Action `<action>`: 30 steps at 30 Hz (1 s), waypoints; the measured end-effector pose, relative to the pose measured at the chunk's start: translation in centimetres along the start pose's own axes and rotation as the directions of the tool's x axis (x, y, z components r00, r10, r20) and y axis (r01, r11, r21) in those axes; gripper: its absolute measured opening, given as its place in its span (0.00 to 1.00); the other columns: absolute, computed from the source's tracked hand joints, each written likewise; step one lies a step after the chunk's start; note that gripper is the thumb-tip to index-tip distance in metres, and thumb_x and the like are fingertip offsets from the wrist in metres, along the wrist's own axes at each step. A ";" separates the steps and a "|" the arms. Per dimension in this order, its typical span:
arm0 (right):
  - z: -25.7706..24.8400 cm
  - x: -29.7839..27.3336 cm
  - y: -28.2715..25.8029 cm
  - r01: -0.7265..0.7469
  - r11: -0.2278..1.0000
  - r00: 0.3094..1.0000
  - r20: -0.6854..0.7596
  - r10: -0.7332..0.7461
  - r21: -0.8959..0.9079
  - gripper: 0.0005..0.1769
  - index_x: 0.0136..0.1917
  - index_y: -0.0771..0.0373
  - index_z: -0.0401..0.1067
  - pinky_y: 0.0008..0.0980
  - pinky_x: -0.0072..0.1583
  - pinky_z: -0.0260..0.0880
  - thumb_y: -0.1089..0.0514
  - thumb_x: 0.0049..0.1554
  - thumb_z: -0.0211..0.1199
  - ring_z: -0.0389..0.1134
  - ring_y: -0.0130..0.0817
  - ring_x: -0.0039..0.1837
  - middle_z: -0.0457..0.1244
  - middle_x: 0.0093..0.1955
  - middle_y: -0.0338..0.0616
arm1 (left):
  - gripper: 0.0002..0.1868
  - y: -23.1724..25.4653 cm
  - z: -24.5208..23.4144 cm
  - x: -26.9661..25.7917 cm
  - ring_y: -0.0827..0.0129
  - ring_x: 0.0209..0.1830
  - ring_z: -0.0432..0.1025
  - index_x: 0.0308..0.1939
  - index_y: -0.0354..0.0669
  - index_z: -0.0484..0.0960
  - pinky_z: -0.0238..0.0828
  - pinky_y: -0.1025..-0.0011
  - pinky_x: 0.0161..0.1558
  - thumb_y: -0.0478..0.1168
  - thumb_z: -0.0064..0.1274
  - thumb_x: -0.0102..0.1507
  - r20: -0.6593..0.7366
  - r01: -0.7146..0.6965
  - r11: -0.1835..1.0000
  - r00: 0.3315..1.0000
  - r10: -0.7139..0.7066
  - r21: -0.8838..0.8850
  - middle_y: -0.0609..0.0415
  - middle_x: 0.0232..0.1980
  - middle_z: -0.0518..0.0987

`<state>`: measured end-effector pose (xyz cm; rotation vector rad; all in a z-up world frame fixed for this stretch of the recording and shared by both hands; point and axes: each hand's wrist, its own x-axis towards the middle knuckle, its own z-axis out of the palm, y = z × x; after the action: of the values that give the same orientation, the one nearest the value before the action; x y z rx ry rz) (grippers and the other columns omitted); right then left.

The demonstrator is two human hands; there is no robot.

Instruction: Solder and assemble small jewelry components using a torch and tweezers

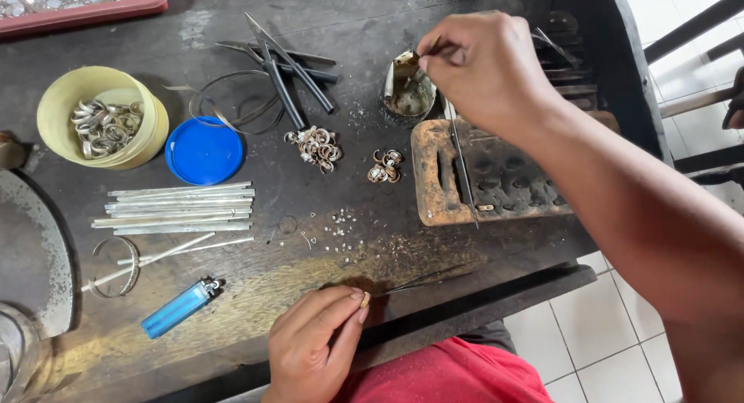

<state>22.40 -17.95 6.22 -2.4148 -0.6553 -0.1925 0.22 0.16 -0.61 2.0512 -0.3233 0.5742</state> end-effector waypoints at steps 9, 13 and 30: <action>-3.4 -1.9 -2.1 0.058 0.998 0.997 -0.053 -0.059 -0.038 0.05 0.43 0.67 0.69 0.25 0.37 0.54 0.71 0.61 0.62 0.56 0.25 0.36 0.59 0.36 0.42 | 0.02 0.3 -0.4 0.6 0.68 0.27 0.73 0.30 0.38 0.76 0.69 0.76 0.32 0.32 0.50 0.54 0.013 0.008 0.999 1.000 -0.008 -0.033 0.52 0.33 0.77; -1.5 -3.2 -1.7 0.034 0.997 0.999 0.018 -0.035 0.074 0.02 0.47 0.70 0.70 0.21 0.37 0.66 0.73 0.60 0.58 0.64 0.26 0.36 0.63 0.40 0.46 | 0.03 0.5 -0.3 0.6 0.63 0.29 0.73 0.31 0.36 0.76 0.69 0.71 0.34 0.32 0.49 0.55 0.030 0.001 1.000 1.000 0.000 -0.011 0.50 0.33 0.77; 5.0 -21.3 -4.3 0.078 0.622 0.941 -0.263 0.212 0.779 0.06 0.41 0.69 0.62 0.20 0.26 0.62 0.65 0.49 0.55 0.62 0.35 0.25 0.58 0.37 0.60 | 0.05 0.2 0.1 -0.5 0.62 0.31 0.72 0.37 0.39 0.73 0.67 0.71 0.35 0.29 0.49 0.59 0.036 -0.035 0.999 0.999 0.035 0.015 0.50 0.37 0.76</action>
<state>1.73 -20.69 -1.62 -1.4874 -0.3643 -0.2174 -0.22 -0.05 -0.79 2.0759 -0.3772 0.5636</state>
